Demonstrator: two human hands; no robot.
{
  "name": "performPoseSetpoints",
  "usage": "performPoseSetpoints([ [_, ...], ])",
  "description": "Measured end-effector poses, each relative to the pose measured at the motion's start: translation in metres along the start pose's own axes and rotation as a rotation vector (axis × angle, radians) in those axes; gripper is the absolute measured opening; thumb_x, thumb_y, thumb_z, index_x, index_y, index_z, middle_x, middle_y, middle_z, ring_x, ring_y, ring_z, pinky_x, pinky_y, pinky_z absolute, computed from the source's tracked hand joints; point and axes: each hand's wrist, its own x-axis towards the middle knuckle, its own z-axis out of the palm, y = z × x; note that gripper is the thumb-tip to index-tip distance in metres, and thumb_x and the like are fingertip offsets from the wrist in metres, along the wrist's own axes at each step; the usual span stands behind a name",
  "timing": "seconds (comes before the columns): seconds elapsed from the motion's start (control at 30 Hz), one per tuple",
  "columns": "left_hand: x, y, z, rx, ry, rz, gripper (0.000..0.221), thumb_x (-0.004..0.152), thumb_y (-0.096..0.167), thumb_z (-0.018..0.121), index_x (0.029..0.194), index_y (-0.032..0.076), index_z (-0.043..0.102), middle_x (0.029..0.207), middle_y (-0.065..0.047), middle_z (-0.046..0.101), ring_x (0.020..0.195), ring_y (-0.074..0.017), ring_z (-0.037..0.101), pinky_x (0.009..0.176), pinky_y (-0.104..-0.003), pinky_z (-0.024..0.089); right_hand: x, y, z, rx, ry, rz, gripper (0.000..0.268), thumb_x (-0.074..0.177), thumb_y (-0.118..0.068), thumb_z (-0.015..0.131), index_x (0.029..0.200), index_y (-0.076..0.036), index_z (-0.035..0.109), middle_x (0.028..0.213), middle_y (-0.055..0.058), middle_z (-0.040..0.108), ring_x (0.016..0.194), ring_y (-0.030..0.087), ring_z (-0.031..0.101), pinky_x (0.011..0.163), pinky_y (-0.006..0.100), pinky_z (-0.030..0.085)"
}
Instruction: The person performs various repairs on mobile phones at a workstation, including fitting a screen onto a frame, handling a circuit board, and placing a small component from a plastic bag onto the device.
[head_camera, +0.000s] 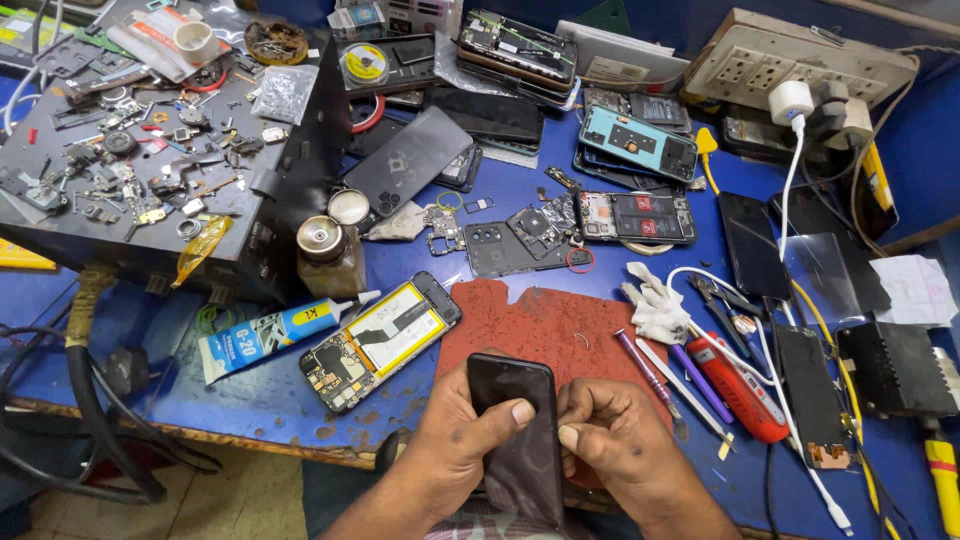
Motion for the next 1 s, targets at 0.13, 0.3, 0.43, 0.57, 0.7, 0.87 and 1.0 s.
performPoseSetpoints([
  [0.13,0.000,0.004,0.005,0.026,0.024,0.021,0.024,0.089,0.008,0.076,0.108,0.000,0.065,0.096,-0.004,0.073,0.085,-0.0096,0.067,0.079,-0.028,0.056,-0.003,0.002,-0.002,-0.017,-0.028,-0.107,0.019,0.091,-0.011,0.074,0.081,-0.004,0.059,0.082,0.003,0.061,0.071,0.012,0.061,0.064,0.027,0.050],
  [0.3,0.003,0.020,0.022,0.019,0.113,0.093,0.026,0.093,0.011,0.073,0.116,0.002,0.063,0.099,-0.004,0.071,0.087,-0.0107,0.067,0.080,-0.031,0.057,0.000,0.013,0.006,0.150,0.073,-0.045,0.024,0.095,-0.016,0.066,0.110,0.001,0.062,0.098,0.010,0.069,0.083,0.016,0.067,0.073,0.029,0.054],
  [0.43,0.010,0.032,0.032,-0.107,0.168,0.141,0.031,0.102,0.025,0.057,0.126,0.005,0.061,0.107,-0.004,0.071,0.093,-0.0111,0.068,0.083,-0.032,0.057,-0.001,0.011,0.024,-0.039,0.081,-0.050,0.048,0.094,-0.015,0.063,0.137,0.003,0.050,0.122,0.012,0.067,0.108,0.016,0.069,0.092,0.031,0.059],
  [0.57,0.012,0.038,0.037,-0.188,0.182,0.113,0.035,0.104,0.027,0.052,0.133,0.008,0.057,0.114,-0.005,0.066,0.101,-0.0123,0.064,0.086,-0.030,0.054,0.001,0.001,0.036,-0.073,0.055,0.091,0.064,0.089,-0.014,0.061,0.151,-0.010,0.041,0.121,0.012,0.066,0.098,0.018,0.072,0.080,0.037,0.065],
  [0.7,0.009,0.049,0.037,0.092,0.127,0.242,0.037,0.107,0.025,0.049,0.140,0.008,0.054,0.117,-0.010,0.063,0.106,-0.0183,0.059,0.092,-0.033,0.051,0.002,-0.004,0.038,0.044,0.031,0.068,0.063,0.091,-0.015,0.060,0.148,-0.012,0.036,0.118,0.010,0.065,0.094,0.021,0.070,0.075,0.041,0.065],
  [0.87,0.000,0.020,0.051,2.067,-0.312,1.322,0.042,0.109,0.026,0.047,0.149,0.016,0.049,0.156,-0.002,0.050,0.150,-0.0218,0.045,0.127,-0.052,0.032,0.000,-0.004,0.042,0.168,0.036,0.025,0.064,0.089,-0.025,0.060,0.147,-0.012,0.037,0.118,0.012,0.066,0.095,0.023,0.071,0.074,0.041,0.064],
  [1.0,0.013,0.017,0.058,2.104,-0.581,1.278,0.063,0.109,0.057,0.033,0.158,0.019,0.045,0.169,-0.007,0.039,0.161,-0.0199,0.030,0.133,-0.049,0.013,-0.007,0.004,0.050,0.354,-0.005,0.079,0.066,0.087,-0.032,0.060,0.147,-0.012,0.039,0.119,0.013,0.067,0.095,0.026,0.072,0.072,0.042,0.063],
])
